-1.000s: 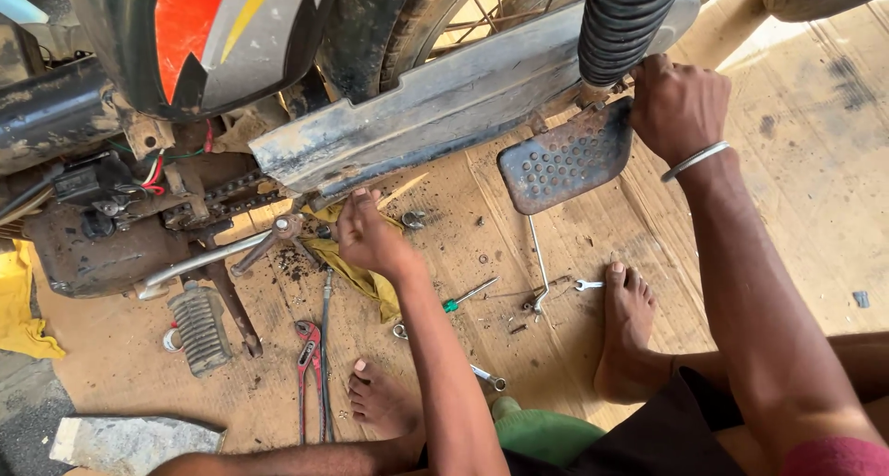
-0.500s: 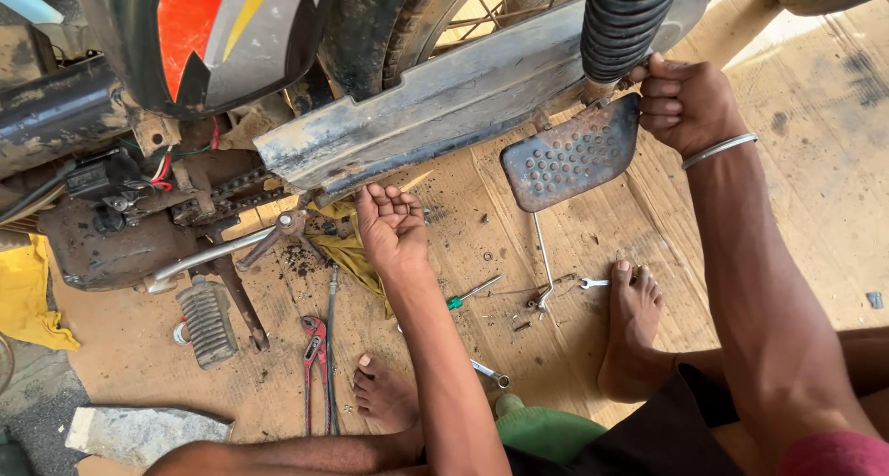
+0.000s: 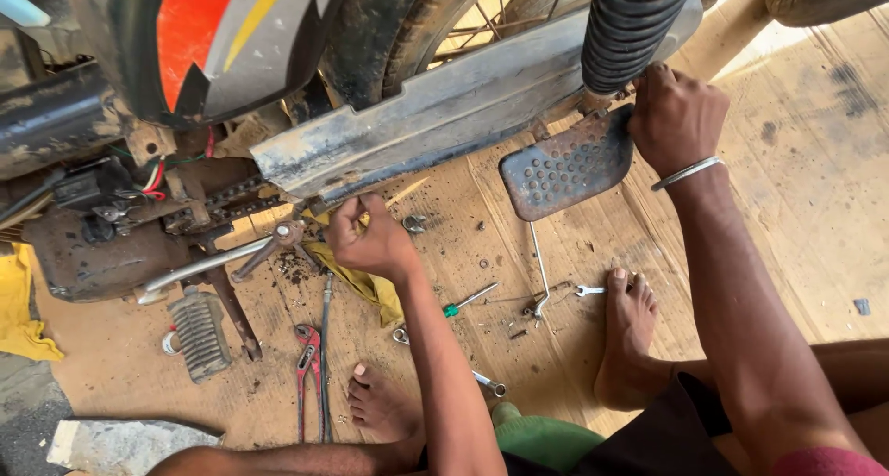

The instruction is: The person crouches beside a motorcycle and works on the chain guard area near the rear wheel and footrest. They align and hold the metal chain cover, pick up bolts from the ground, thread them into the cover by hand, and use wrenches to tighten fasteners, repeatedly reaching between the bike and the parts on the floor.

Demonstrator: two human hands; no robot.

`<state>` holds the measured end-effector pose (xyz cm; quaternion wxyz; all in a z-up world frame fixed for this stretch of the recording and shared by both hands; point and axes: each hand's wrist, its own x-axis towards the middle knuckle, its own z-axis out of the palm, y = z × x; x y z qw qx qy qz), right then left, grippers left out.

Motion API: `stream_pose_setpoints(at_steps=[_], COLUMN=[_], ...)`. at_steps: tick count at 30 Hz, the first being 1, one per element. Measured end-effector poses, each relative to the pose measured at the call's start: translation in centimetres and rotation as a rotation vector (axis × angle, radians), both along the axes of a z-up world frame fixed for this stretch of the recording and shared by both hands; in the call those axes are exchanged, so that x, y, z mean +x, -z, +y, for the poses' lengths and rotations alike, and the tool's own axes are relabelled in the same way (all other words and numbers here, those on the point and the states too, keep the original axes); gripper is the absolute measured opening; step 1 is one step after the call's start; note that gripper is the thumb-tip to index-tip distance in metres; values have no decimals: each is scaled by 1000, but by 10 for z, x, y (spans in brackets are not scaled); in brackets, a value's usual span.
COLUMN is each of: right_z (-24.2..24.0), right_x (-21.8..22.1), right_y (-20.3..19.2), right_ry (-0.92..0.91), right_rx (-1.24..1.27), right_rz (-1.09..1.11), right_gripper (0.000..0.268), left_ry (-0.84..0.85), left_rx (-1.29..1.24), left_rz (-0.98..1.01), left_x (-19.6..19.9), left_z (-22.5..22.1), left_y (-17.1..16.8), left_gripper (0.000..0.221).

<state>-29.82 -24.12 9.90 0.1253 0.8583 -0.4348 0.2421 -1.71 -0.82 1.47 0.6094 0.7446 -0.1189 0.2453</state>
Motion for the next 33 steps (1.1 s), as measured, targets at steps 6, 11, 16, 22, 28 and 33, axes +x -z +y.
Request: stream_pose_setpoints(at_steps=[6,11,16,22,28,33], right_z=[-13,-6,-33,-8,-5,-2], right_x=[1,13,-6,3,0,5], right_y=[26,-5,-2,-24,2,2], right_ry=[-111,-82,-92,-146,-143,-13], right_rx=[-122,545,1504,1581,77,-82], right_rz=[-214,-854,-1412,-1324,-328,41], right_gripper=[9,14,28,31,25,4], left_ry=[0,22,184,495,550,516], left_rx=[154,157,-314,-941,-1092,-1129], left_rz=[-216,-168,390,966,1102,1153], left_x=[3,-1,-4,4,6,9], left_z=[7,13,6,3,4,1], left_y=[-3,-19,-16,-1,5,9], left_gripper=[10,11,9,14,18,17])
